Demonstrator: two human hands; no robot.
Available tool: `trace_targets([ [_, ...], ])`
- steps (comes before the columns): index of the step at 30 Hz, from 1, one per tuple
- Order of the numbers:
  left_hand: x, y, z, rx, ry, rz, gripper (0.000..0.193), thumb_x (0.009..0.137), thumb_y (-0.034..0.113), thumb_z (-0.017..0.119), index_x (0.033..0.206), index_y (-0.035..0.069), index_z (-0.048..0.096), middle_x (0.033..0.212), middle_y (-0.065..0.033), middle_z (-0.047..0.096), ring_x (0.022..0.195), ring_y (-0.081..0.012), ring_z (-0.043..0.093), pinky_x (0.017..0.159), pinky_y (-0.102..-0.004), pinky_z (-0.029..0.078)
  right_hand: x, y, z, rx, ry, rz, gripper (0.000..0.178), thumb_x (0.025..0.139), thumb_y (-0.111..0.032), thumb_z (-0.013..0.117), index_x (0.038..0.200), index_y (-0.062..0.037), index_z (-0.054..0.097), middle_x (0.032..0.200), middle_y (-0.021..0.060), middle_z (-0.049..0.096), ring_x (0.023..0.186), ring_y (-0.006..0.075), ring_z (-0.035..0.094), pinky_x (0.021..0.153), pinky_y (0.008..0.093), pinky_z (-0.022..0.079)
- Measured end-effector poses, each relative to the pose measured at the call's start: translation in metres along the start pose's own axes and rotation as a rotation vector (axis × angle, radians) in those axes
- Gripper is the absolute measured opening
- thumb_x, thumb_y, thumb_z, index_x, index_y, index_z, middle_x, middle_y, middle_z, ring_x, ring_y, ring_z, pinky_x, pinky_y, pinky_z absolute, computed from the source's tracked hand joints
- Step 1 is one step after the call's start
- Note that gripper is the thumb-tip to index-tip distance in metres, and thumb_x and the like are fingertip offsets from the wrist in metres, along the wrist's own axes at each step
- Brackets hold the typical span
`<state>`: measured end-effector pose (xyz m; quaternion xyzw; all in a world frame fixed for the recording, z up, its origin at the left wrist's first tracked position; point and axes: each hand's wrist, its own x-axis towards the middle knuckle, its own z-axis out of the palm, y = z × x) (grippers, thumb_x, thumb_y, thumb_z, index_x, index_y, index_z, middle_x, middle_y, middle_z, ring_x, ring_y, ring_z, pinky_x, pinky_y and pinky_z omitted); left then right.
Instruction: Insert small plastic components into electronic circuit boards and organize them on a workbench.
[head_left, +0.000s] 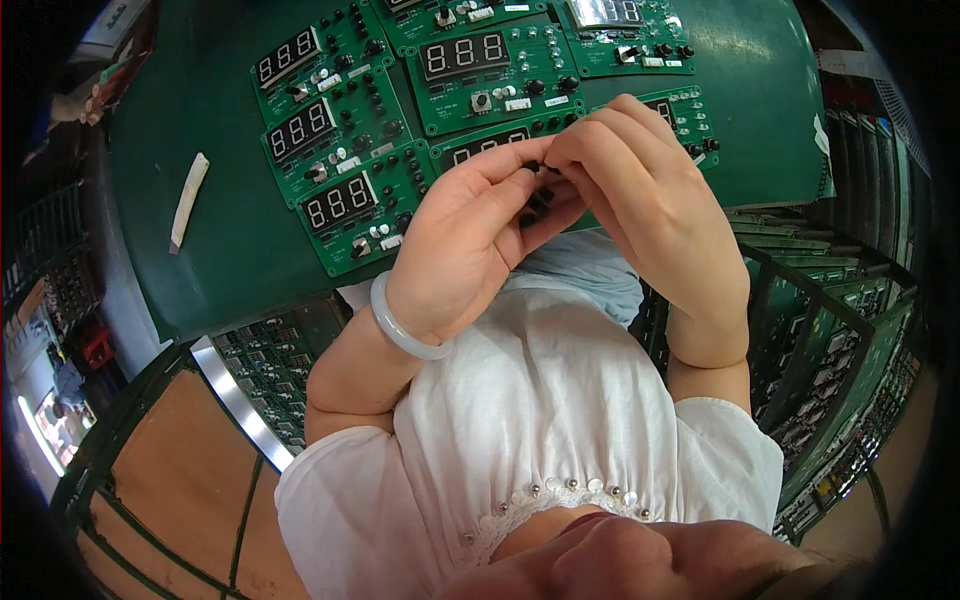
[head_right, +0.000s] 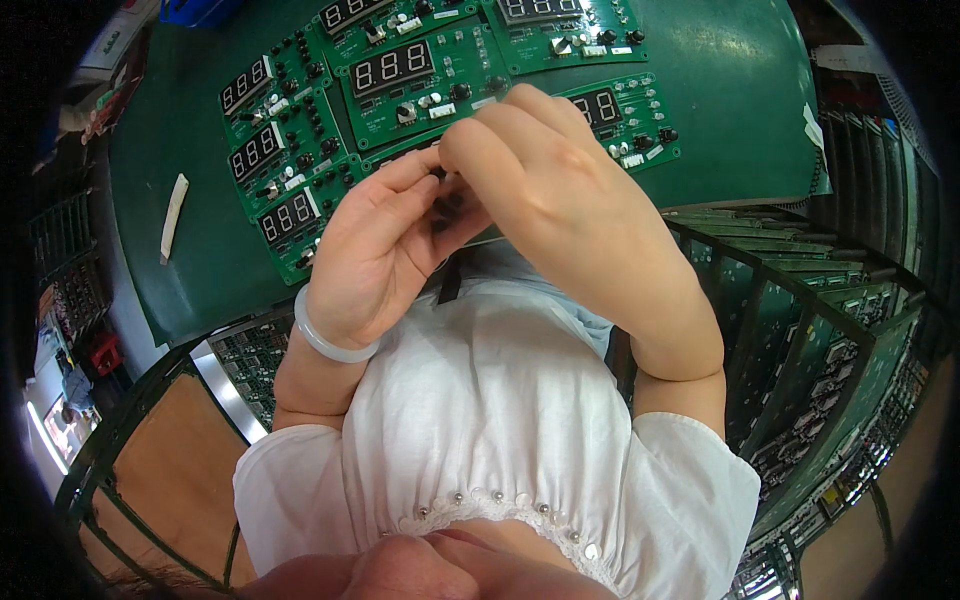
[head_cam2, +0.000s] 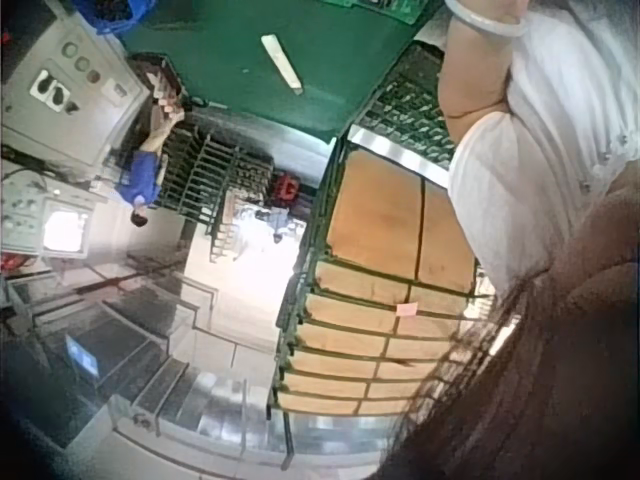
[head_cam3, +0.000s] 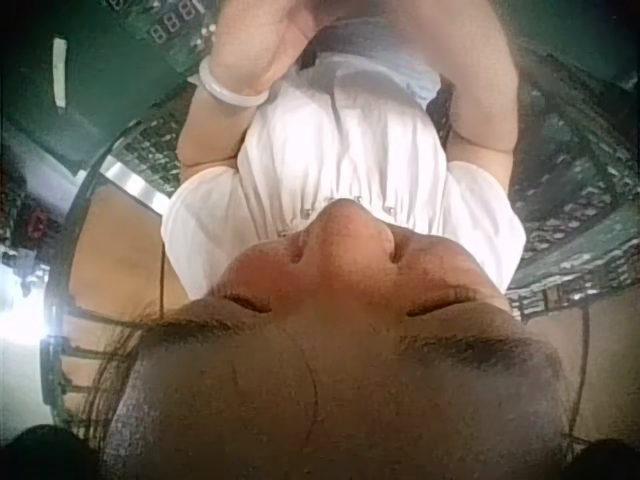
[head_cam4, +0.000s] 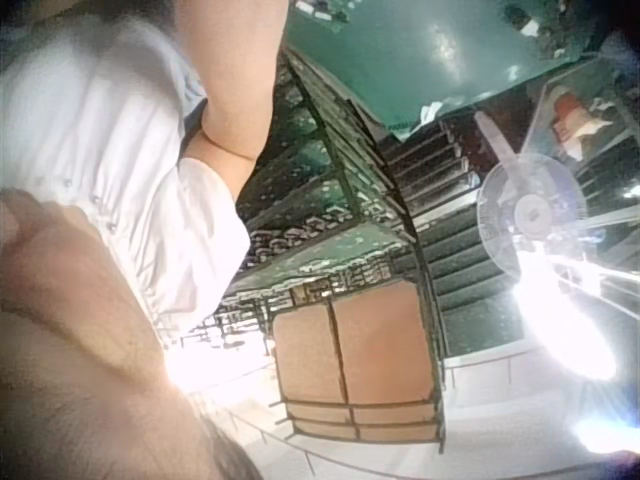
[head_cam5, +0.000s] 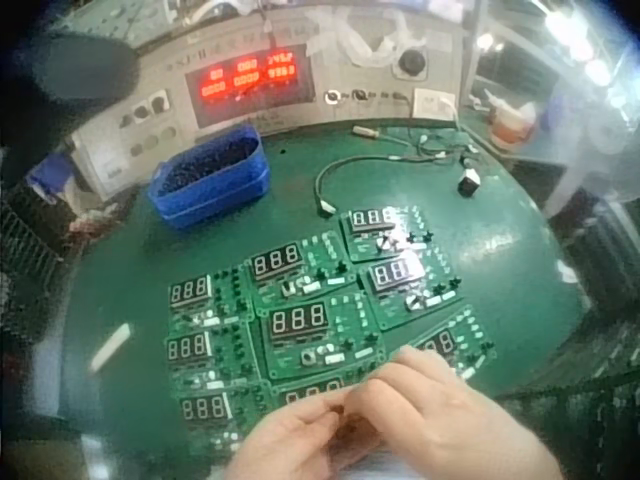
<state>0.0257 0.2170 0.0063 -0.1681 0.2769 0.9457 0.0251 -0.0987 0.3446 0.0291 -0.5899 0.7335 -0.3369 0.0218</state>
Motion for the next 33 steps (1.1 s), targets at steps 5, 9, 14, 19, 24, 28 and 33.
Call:
trace_targets([
  [5,-0.002,0.003,0.008,0.063,0.025,-0.010,0.034,0.103,0.007,0.033,0.131,-0.005,0.048,0.124,-0.0120,0.056,0.117,-0.0191,0.055,0.105,-0.0360,0.045,0.006,-0.005,-0.004,-0.046,-0.059,0.008,0.014,0.079,0.003,0.062,0.092,-0.0001,0.056,0.080,0.0107,0.056,0.077,0.0291,0.053,0.069,0.0368,0.046],
  [9,-0.003,0.002,0.008,-0.010,0.004,-0.019,0.034,0.102,0.005,0.032,0.130,-0.004,0.050,0.122,-0.0097,0.056,0.116,-0.0178,0.056,0.105,-0.0354,0.045,0.003,-0.003,0.004,-0.075,0.019,-0.022,0.017,0.076,0.002,0.064,0.091,-0.0001,0.056,0.084,0.0105,0.056,0.078,0.0291,0.053,0.068,0.0365,0.046],
  [14,-0.001,0.001,0.006,0.007,0.007,0.010,0.035,0.102,0.004,0.033,0.132,-0.004,0.049,0.122,-0.0088,0.056,0.116,-0.0167,0.055,0.106,-0.0353,0.045,0.001,-0.001,0.006,-0.025,0.075,-0.045,0.021,0.073,0.003,0.064,0.093,0.0009,0.059,0.087,0.0103,0.058,0.077,0.0285,0.054,0.066,0.0365,0.047],
  [19,-0.001,0.006,0.009,0.049,-0.010,-0.005,0.036,0.102,0.004,0.033,0.135,-0.004,0.046,0.124,-0.0087,0.056,0.118,-0.0171,0.054,0.107,-0.0352,0.044,-0.002,0.002,0.002,-0.011,0.069,-0.119,0.022,0.069,0.003,0.066,0.091,0.0016,0.062,0.086,0.0102,0.059,0.077,0.0272,0.056,0.065,0.0350,0.048],
  [24,-0.001,0.007,0.006,0.085,-0.072,-0.036,0.034,0.102,0.007,0.039,0.132,-0.006,0.046,0.125,-0.0119,0.057,0.118,-0.0205,0.057,0.107,-0.0399,0.045,0.005,0.004,-0.009,0.072,-0.028,-0.093,0.023,0.067,0.001,0.068,0.089,-0.0006,0.064,0.084,0.0085,0.059,0.077,0.0252,0.058,0.063,0.0328,0.049],
  [28,-0.002,0.007,0.006,0.097,-0.063,-0.042,0.033,0.102,0.007,0.038,0.132,-0.006,0.045,0.123,-0.0118,0.057,0.117,-0.0208,0.057,0.108,-0.0407,0.044,0.010,0.007,-0.013,0.203,-0.082,-0.044,0.021,0.069,0.002,0.068,0.090,-0.0014,0.065,0.083,0.0079,0.059,0.076,0.0247,0.059,0.062,0.0324,0.049],
  [33,-0.003,0.007,0.010,0.105,-0.021,-0.072,0.038,0.101,0.005,0.037,0.138,-0.005,0.039,0.126,-0.0117,0.055,0.119,-0.0209,0.055,0.109,-0.0414,0.043,0.008,0.008,-0.009,0.249,-0.114,0.023,0.015,0.075,0.003,0.069,0.089,-0.0022,0.066,0.083,0.0085,0.058,0.074,0.0252,0.061,0.062,0.0332,0.050],
])
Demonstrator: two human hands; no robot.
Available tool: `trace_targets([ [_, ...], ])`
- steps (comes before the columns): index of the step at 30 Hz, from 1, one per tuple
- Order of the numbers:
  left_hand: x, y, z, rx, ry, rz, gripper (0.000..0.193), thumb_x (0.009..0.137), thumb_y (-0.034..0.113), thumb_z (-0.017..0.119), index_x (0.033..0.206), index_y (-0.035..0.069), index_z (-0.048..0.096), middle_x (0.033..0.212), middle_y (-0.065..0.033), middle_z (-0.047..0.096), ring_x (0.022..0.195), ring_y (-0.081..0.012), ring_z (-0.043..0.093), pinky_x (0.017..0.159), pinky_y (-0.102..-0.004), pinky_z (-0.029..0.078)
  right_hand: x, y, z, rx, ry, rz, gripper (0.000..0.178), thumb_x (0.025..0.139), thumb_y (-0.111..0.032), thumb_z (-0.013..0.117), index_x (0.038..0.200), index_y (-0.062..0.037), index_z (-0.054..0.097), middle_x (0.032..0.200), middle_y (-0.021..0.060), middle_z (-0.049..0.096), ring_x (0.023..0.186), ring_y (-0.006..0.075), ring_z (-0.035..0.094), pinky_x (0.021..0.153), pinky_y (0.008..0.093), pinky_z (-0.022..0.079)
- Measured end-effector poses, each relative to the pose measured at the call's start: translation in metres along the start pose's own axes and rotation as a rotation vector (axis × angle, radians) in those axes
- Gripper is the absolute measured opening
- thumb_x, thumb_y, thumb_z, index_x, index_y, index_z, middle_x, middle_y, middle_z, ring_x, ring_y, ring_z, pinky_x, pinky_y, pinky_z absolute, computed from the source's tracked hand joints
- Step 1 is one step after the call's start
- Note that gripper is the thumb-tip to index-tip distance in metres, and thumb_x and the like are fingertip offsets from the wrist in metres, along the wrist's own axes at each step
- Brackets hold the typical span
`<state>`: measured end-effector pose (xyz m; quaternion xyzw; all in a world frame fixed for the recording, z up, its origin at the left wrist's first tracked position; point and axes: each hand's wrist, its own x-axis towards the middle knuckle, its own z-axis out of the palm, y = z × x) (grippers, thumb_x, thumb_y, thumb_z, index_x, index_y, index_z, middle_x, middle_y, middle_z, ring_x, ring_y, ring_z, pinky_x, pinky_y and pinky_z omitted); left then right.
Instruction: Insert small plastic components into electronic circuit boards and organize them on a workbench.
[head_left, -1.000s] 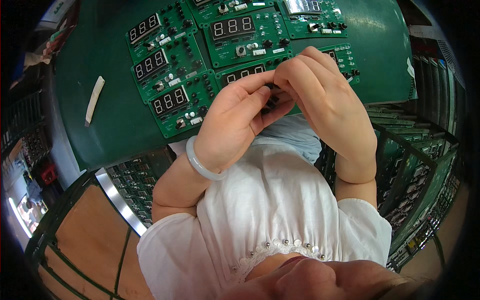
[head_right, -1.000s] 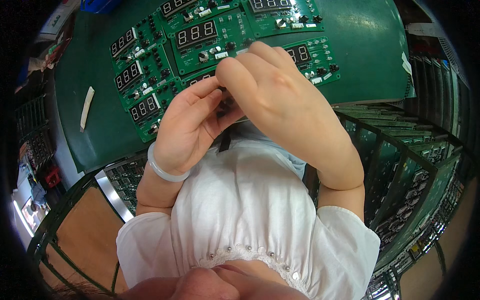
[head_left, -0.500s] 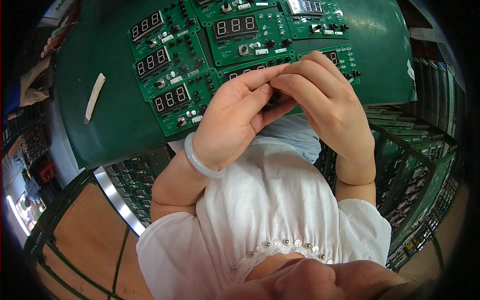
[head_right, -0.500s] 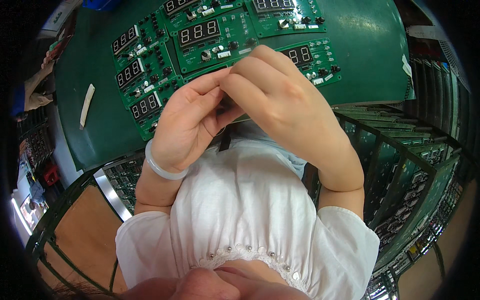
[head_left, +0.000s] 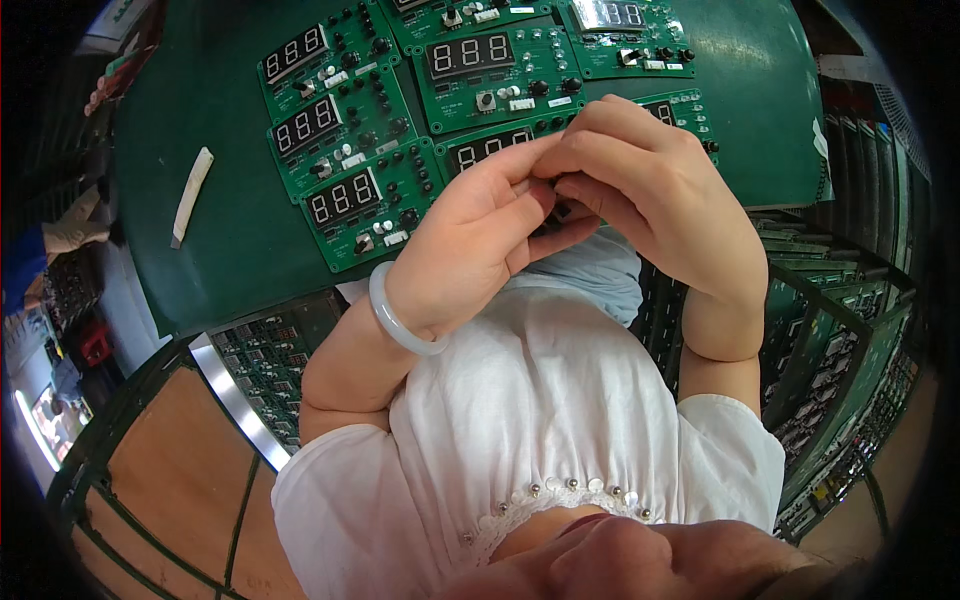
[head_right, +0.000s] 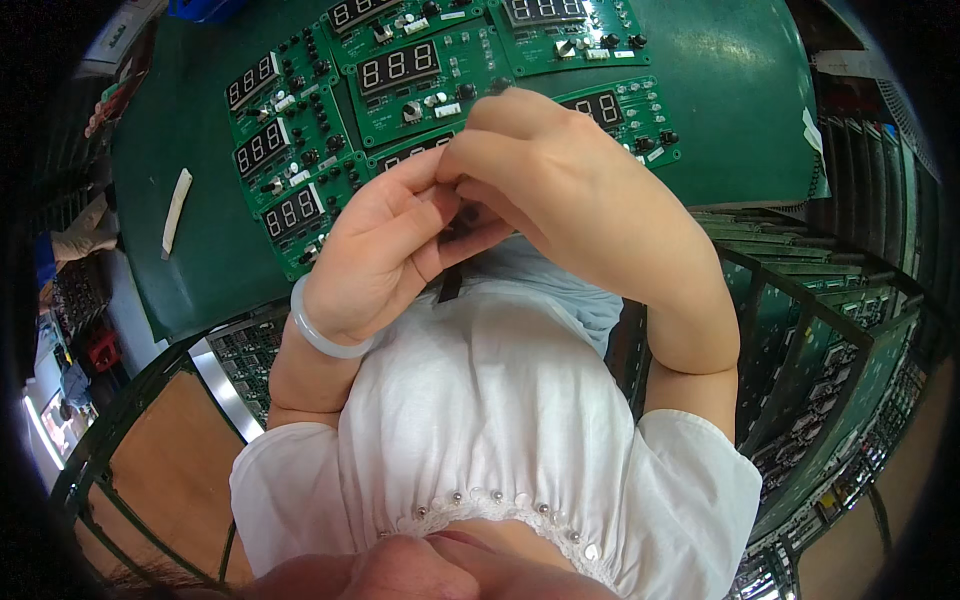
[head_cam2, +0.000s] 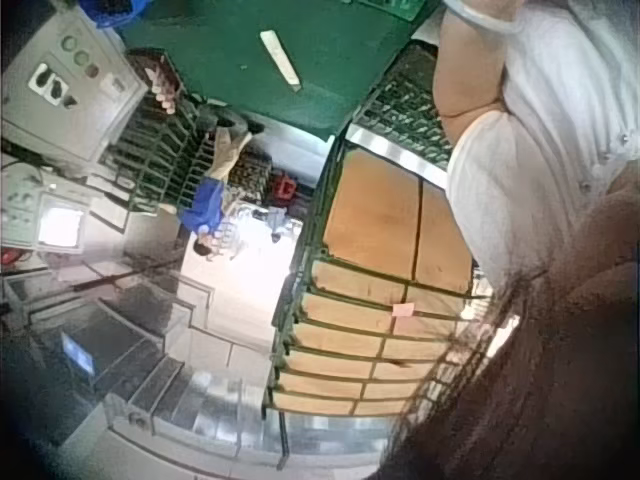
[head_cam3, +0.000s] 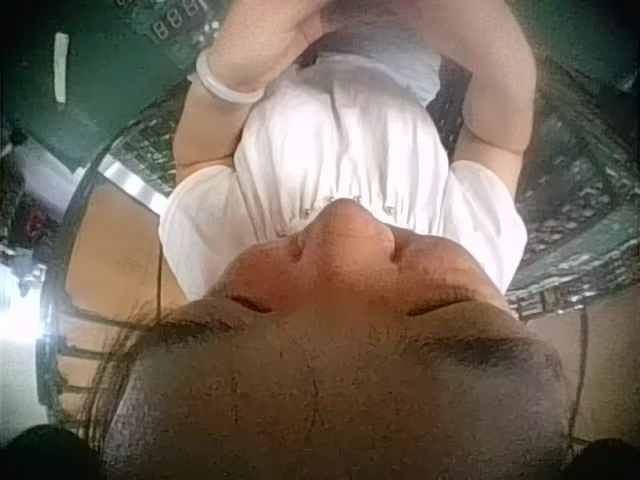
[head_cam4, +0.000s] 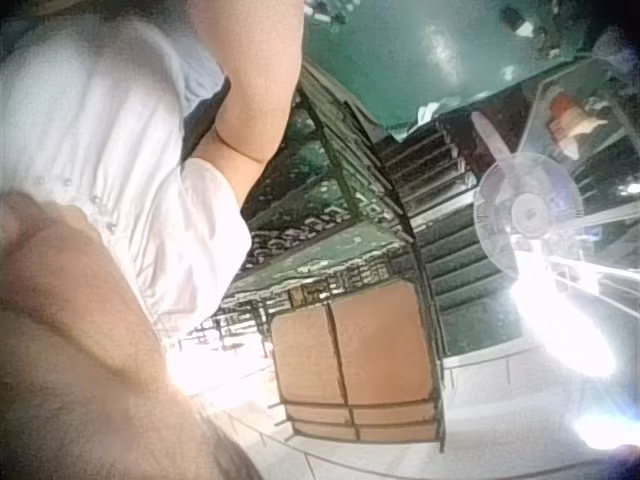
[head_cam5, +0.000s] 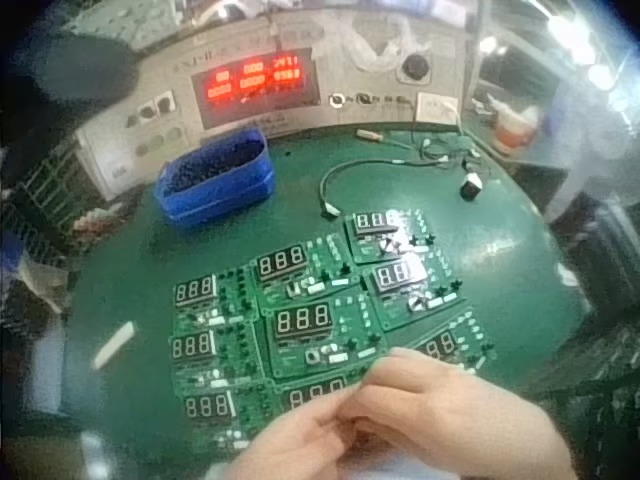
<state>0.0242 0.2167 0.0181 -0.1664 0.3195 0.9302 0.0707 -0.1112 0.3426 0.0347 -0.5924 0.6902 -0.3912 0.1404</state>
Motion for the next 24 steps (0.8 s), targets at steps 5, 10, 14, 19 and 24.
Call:
trace_targets([
  [5,0.001,0.002,-0.010,-0.185,-0.080,-0.007,0.046,0.099,0.005,0.039,0.144,-0.005,0.033,0.129,-0.0132,0.054,0.120,-0.0208,0.054,0.108,-0.0407,0.043,-0.001,-0.003,-0.005,-0.087,0.021,-0.075,0.018,0.074,0.003,0.069,0.091,-0.0024,0.066,0.084,0.0094,0.059,0.074,0.0258,0.061,0.062,0.0329,0.050],
  [10,0.001,0.007,-0.009,-0.203,-0.129,0.002,0.048,0.098,0.003,0.037,0.144,-0.006,0.032,0.136,-0.0164,0.050,0.123,-0.0222,0.052,0.110,-0.0394,0.040,-0.005,-0.006,-0.010,-0.002,0.136,0.053,0.017,0.072,0.005,0.069,0.087,-0.0010,0.066,0.083,0.0096,0.059,0.072,0.0248,0.061,0.062,0.0317,0.050],
  [14,-0.002,0.007,-0.002,-0.041,-0.017,0.033,0.049,0.096,-0.001,0.036,0.145,-0.006,0.031,0.141,-0.0189,0.047,0.126,-0.0233,0.051,0.111,-0.0391,0.039,-0.009,-0.011,-0.013,0.029,0.007,0.099,0.014,0.076,0.001,0.068,0.087,-0.0012,0.063,0.082,0.0116,0.060,0.074,0.0313,0.061,0.062,0.0383,0.049],
  [19,-0.002,0.006,-0.001,-0.041,-0.006,0.037,0.050,0.096,-0.003,0.036,0.145,-0.006,0.031,0.142,-0.0186,0.046,0.126,-0.0234,0.051,0.110,-0.0391,0.040,-0.008,-0.018,-0.009,-0.097,0.066,0.098,0.016,0.071,0.006,0.069,0.086,0.0005,0.065,0.080,0.0095,0.059,0.071,0.0238,0.063,0.061,0.0306,0.049],
  [24,-0.002,0.004,0.001,0.007,-0.018,0.015,0.050,0.096,-0.005,0.038,0.146,-0.003,0.031,0.141,-0.0168,0.048,0.126,-0.0226,0.051,0.110,-0.0384,0.040,-0.002,-0.020,-0.010,-0.158,0.009,0.065,0.018,0.070,0.003,0.070,0.085,0.0000,0.063,0.081,0.0108,0.059,0.074,0.0291,0.060,0.064,0.0351,0.049],
])
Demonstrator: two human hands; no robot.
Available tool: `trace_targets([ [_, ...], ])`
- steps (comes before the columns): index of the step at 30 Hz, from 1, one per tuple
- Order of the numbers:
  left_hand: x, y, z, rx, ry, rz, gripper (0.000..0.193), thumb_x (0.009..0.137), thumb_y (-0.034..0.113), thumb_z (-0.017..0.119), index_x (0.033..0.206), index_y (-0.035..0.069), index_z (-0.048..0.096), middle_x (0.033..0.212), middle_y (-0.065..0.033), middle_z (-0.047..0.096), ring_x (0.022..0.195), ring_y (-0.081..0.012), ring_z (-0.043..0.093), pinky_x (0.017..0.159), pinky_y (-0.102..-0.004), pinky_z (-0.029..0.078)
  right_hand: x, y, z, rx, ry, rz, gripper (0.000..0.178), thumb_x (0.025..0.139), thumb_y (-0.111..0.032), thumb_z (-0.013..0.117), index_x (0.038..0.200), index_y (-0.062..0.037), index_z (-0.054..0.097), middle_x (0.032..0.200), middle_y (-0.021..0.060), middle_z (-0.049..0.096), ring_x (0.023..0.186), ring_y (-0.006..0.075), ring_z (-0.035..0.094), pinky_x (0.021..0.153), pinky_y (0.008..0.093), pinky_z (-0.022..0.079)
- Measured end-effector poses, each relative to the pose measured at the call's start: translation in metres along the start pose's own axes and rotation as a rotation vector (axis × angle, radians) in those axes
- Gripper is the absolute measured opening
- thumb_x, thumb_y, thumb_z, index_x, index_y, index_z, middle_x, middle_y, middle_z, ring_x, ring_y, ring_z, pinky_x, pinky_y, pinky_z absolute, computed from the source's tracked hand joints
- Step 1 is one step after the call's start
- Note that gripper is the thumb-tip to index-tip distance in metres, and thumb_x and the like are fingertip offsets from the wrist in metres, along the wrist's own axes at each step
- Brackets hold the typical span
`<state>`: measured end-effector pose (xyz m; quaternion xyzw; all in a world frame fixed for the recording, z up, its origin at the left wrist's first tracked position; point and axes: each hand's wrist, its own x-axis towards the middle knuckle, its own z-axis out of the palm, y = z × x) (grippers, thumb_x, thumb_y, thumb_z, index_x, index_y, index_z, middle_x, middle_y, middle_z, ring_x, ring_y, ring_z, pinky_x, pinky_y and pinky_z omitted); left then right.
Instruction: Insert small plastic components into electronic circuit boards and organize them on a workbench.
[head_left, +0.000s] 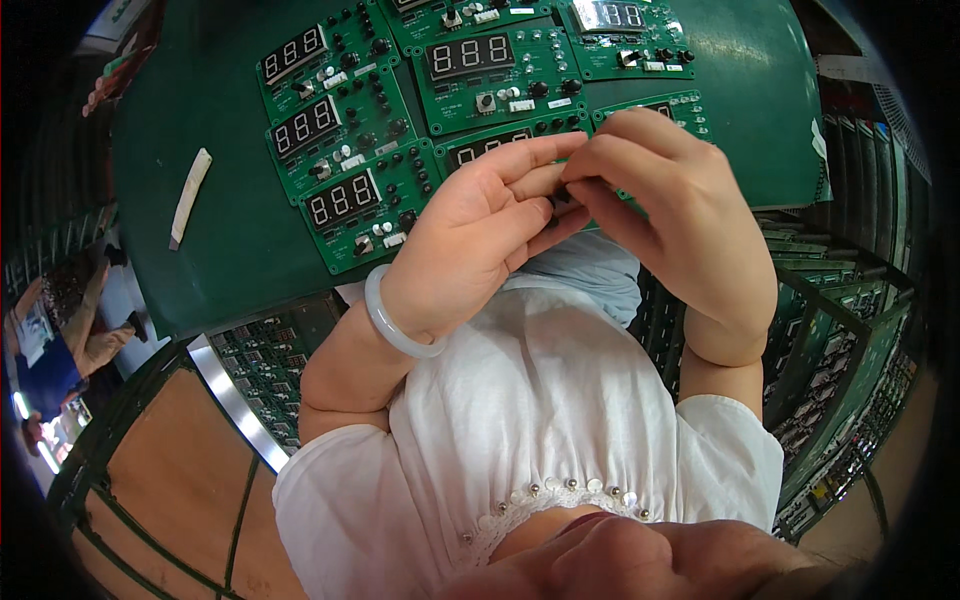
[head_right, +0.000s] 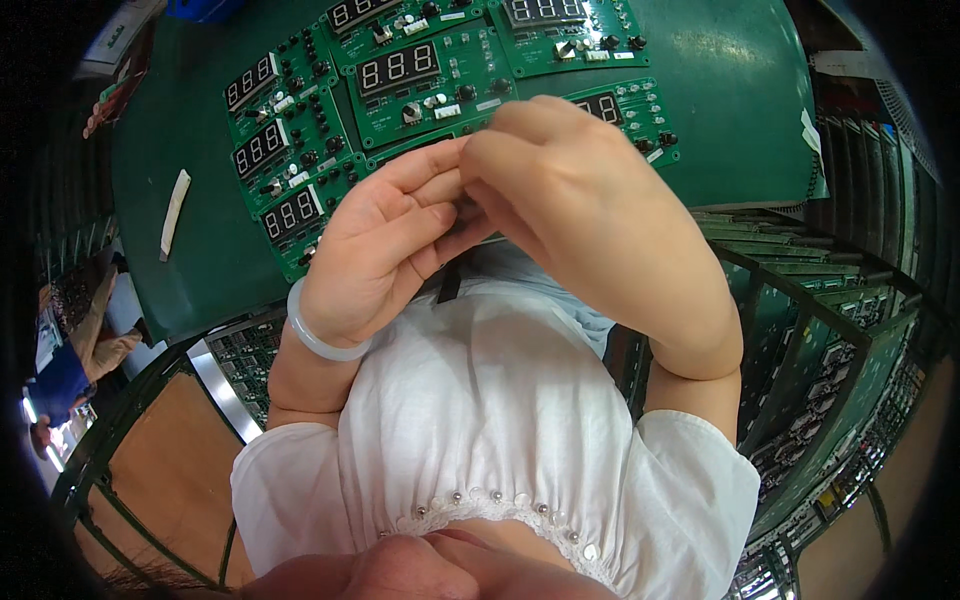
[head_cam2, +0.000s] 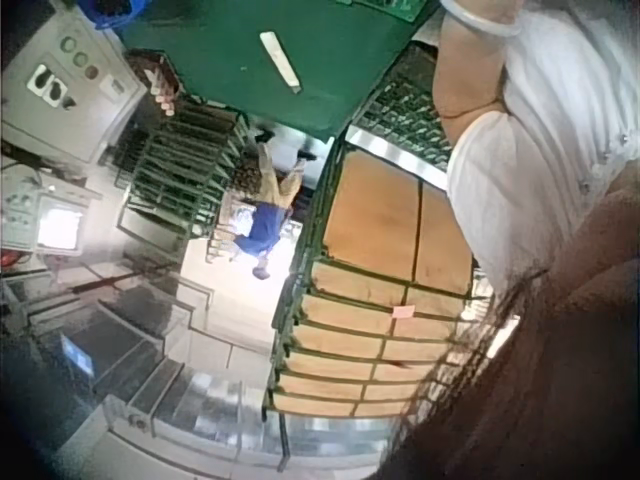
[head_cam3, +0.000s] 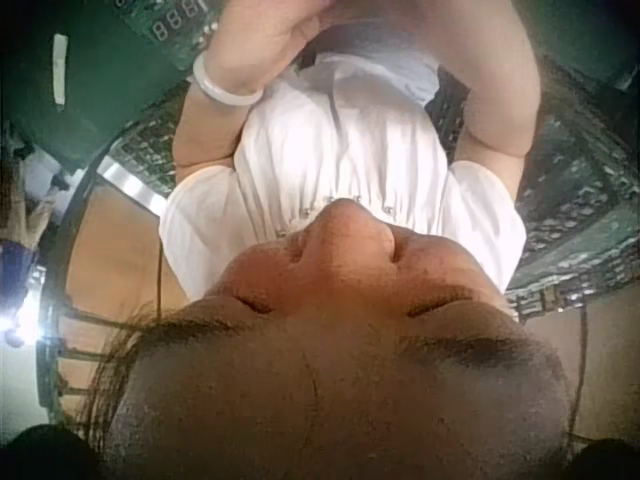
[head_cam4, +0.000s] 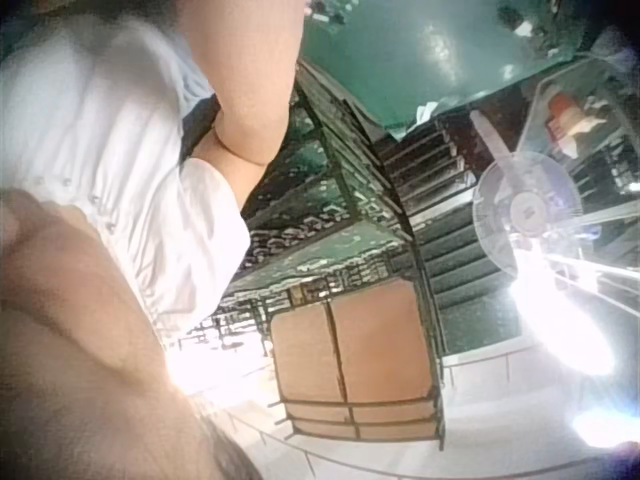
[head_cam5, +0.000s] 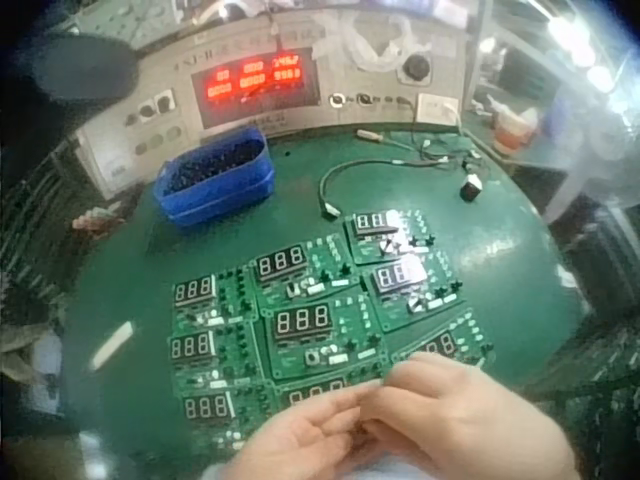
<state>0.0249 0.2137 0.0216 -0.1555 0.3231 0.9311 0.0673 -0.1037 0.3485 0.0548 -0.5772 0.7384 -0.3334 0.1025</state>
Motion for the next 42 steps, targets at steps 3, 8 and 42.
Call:
trace_targets([
  [3,0.001,-0.001,-0.002,-0.004,-0.021,-0.032,0.051,0.095,-0.008,0.037,0.146,0.000,0.033,0.139,-0.0123,0.049,0.125,-0.0180,0.051,0.108,-0.0315,0.042,0.001,-0.001,-0.001,-0.045,-0.070,0.000,0.019,0.067,0.001,0.071,0.083,-0.0004,0.060,0.079,0.0111,0.057,0.074,0.0311,0.058,0.064,0.0382,0.048],
  [8,0.000,-0.003,-0.003,0.008,-0.019,-0.018,0.054,0.095,-0.009,0.038,0.148,0.001,0.028,0.139,-0.0144,0.048,0.125,-0.0178,0.051,0.106,-0.0305,0.043,-0.001,-0.002,-0.003,-0.044,-0.098,-0.025,0.021,0.065,0.001,0.071,0.082,-0.0009,0.059,0.077,0.0105,0.055,0.073,0.0309,0.056,0.064,0.0397,0.047],
  [42,0.000,-0.005,-0.003,0.079,-0.061,0.132,0.064,0.092,-0.012,0.031,0.152,0.003,0.014,0.146,-0.0193,0.041,0.126,-0.0230,0.050,0.109,-0.0359,0.038,0.000,0.011,0.005,0.142,-0.006,-0.061,0.023,0.064,-0.001,0.072,0.082,-0.0004,0.058,0.078,0.0096,0.059,0.076,0.0271,0.060,0.067,0.0361,0.051],
])
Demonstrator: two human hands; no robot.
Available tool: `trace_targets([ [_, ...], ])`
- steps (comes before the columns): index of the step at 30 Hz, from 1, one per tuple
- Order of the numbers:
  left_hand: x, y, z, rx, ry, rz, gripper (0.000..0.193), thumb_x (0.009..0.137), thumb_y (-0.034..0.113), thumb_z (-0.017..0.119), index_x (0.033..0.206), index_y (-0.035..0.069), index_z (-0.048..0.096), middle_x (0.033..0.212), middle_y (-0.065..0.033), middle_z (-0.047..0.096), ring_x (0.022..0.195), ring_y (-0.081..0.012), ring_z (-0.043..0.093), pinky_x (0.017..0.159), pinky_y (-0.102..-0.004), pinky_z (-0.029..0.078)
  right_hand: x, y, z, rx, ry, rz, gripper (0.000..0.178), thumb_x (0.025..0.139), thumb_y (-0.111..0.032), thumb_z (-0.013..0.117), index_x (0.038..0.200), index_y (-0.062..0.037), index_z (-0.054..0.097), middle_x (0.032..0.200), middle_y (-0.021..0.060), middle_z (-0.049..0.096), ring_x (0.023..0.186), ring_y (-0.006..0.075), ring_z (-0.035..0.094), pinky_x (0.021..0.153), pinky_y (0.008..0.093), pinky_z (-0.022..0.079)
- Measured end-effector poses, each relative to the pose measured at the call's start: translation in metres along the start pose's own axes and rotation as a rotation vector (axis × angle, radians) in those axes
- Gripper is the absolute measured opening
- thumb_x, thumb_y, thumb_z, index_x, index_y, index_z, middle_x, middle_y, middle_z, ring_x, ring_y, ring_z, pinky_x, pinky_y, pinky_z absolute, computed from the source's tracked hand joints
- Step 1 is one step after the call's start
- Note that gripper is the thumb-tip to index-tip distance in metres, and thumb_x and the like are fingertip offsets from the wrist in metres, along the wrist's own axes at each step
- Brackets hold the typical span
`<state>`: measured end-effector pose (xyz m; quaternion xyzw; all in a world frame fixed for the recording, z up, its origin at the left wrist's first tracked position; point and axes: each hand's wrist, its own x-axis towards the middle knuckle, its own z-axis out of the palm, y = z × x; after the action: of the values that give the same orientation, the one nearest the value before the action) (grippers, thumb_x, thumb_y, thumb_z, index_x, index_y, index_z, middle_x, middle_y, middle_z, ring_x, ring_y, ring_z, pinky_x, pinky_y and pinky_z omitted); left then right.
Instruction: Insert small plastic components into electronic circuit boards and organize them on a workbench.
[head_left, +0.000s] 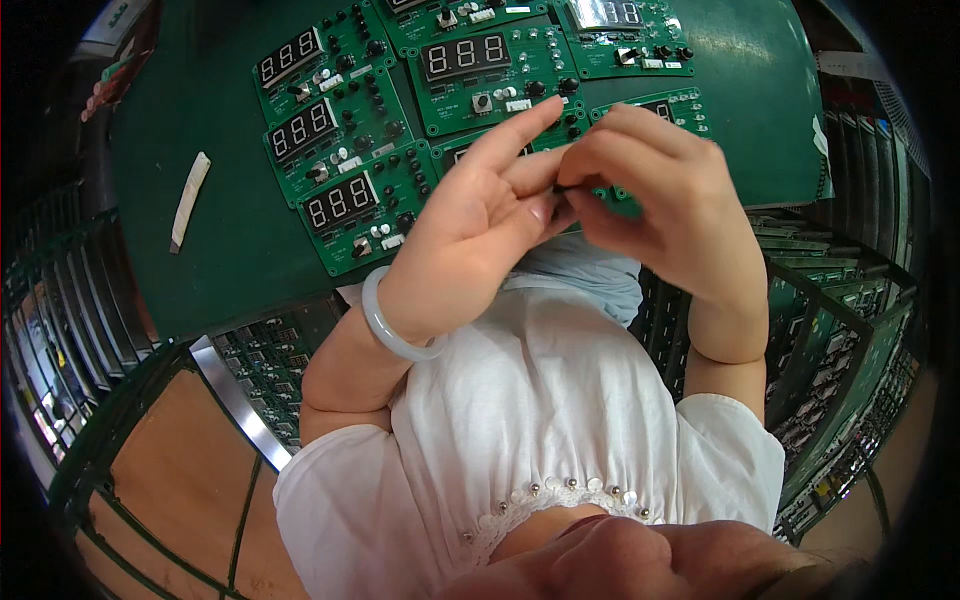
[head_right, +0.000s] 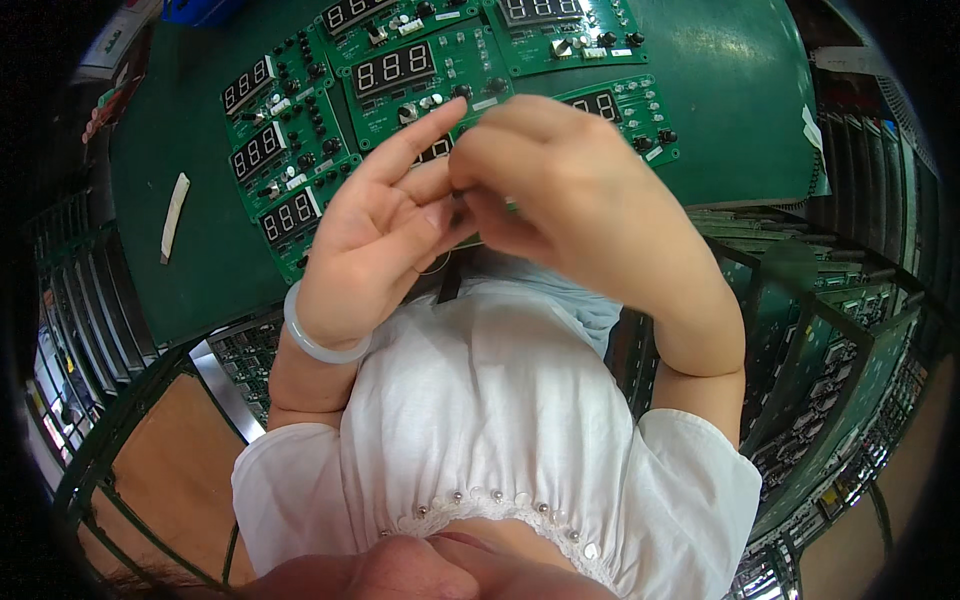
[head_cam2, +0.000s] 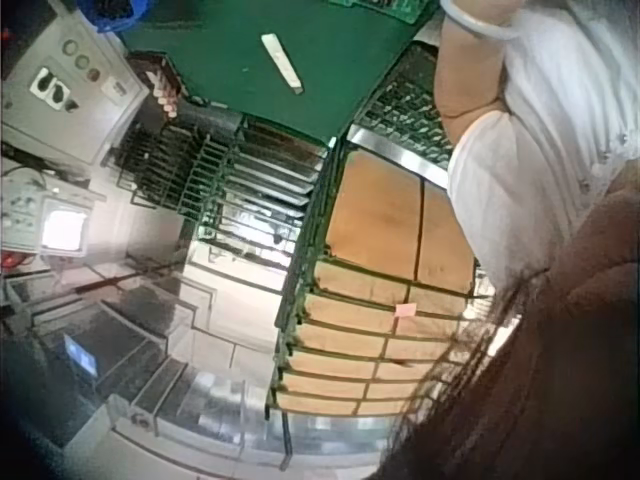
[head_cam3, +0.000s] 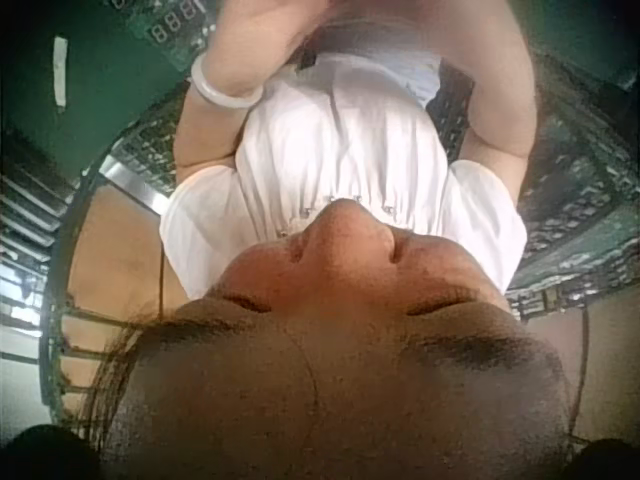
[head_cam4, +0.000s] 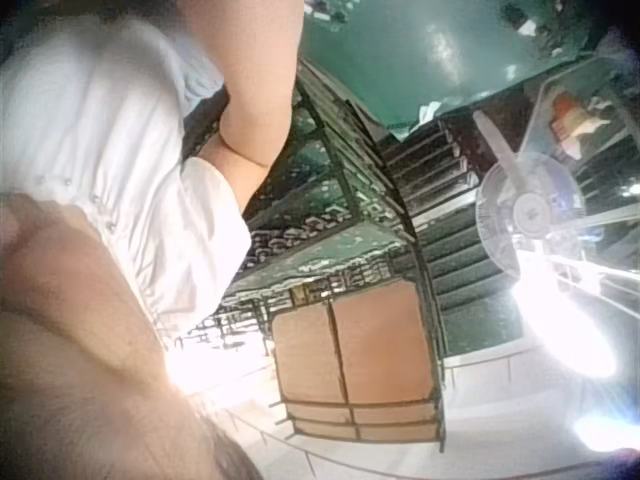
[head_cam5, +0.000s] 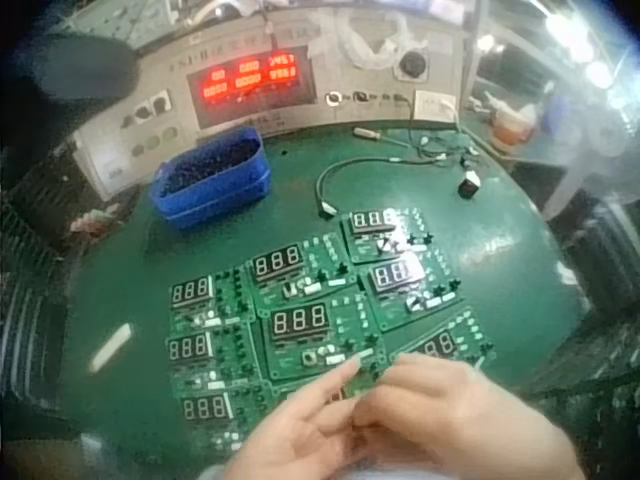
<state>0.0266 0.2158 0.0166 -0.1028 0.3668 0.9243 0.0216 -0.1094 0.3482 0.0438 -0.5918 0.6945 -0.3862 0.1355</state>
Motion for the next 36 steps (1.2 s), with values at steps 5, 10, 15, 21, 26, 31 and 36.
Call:
trace_targets([
  [5,0.002,0.005,-0.018,0.350,0.148,0.204,0.035,0.095,-0.004,0.037,0.127,-0.003,0.051,0.118,-0.0102,0.059,0.100,-0.0131,0.055,0.090,-0.0266,0.044,-0.009,0.014,0.001,0.257,0.137,0.119,0.019,0.071,0.008,0.069,0.088,0.0000,0.063,0.080,0.0077,0.064,0.071,0.0160,0.067,0.063,0.0269,0.051],
  [10,0.004,0.006,-0.007,0.996,0.250,0.427,0.023,0.087,-0.008,0.057,0.108,-0.003,0.065,0.100,-0.0061,0.064,0.080,-0.0075,0.049,0.071,-0.0207,0.039,-0.014,0.027,0.012,0.263,0.190,0.122,0.019,0.072,0.007,0.070,0.089,0.0003,0.063,0.080,0.0079,0.063,0.071,0.0167,0.067,0.063,0.0270,0.051],
  [15,0.018,-0.001,-0.012,1.290,0.212,0.800,0.024,0.073,-0.011,0.073,0.093,0.001,0.073,0.087,-0.0108,0.070,0.076,-0.0177,0.063,0.063,-0.0258,0.049,-0.014,0.030,0.015,0.265,0.205,0.128,0.018,0.074,0.006,0.070,0.090,-0.0004,0.064,0.080,0.0088,0.063,0.072,0.0172,0.067,0.063,0.0268,0.051],
  [21,0.029,-0.008,-0.017,1.389,0.236,1.019,0.024,0.070,-0.010,0.073,0.091,0.003,0.072,0.084,-0.0096,0.068,0.070,-0.0234,0.062,0.060,-0.0303,0.049,-0.019,0.032,0.019,0.634,0.240,0.285,0.012,0.083,-0.001,0.069,0.094,0.0029,0.066,0.083,0.0050,0.066,0.074,0.0103,0.063,0.065,0.0238,0.050],
  [26,0.027,-0.011,-0.004,1.363,0.349,0.951,0.023,0.071,-0.011,0.071,0.090,0.002,0.069,0.085,-0.0104,0.068,0.071,-0.0250,0.063,0.062,-0.0316,0.051,-0.016,0.032,0.020,0.675,0.291,0.303,0.013,0.085,-0.003,0.069,0.096,0.0038,0.067,0.083,0.0038,0.067,0.075,0.0078,0.060,0.066,0.0236,0.050],
  [31,0.028,-0.008,-0.004,1.397,0.361,0.830,0.018,0.073,-0.011,0.070,0.086,0.001,0.065,0.084,-0.0109,0.066,0.073,-0.0262,0.064,0.064,-0.0330,0.052,-0.016,0.043,0.011,0.368,0.270,0.190,0.011,0.083,0.000,0.068,0.094,0.0013,0.066,0.083,0.0071,0.067,0.074,0.0158,0.064,0.066,0.0271,0.051],
  [36,0.027,-0.009,-0.014,1.536,0.247,0.708,0.019,0.072,-0.011,0.066,0.087,0.000,0.063,0.084,-0.0121,0.064,0.076,-0.0305,0.061,0.069,-0.0374,0.050,-0.020,0.051,0.003,-0.098,0.126,-0.002,0.014,0.076,0.000,0.067,0.089,-0.0029,0.064,0.082,0.0082,0.061,0.079,0.0270,0.061,0.070,0.0355,0.048],
])
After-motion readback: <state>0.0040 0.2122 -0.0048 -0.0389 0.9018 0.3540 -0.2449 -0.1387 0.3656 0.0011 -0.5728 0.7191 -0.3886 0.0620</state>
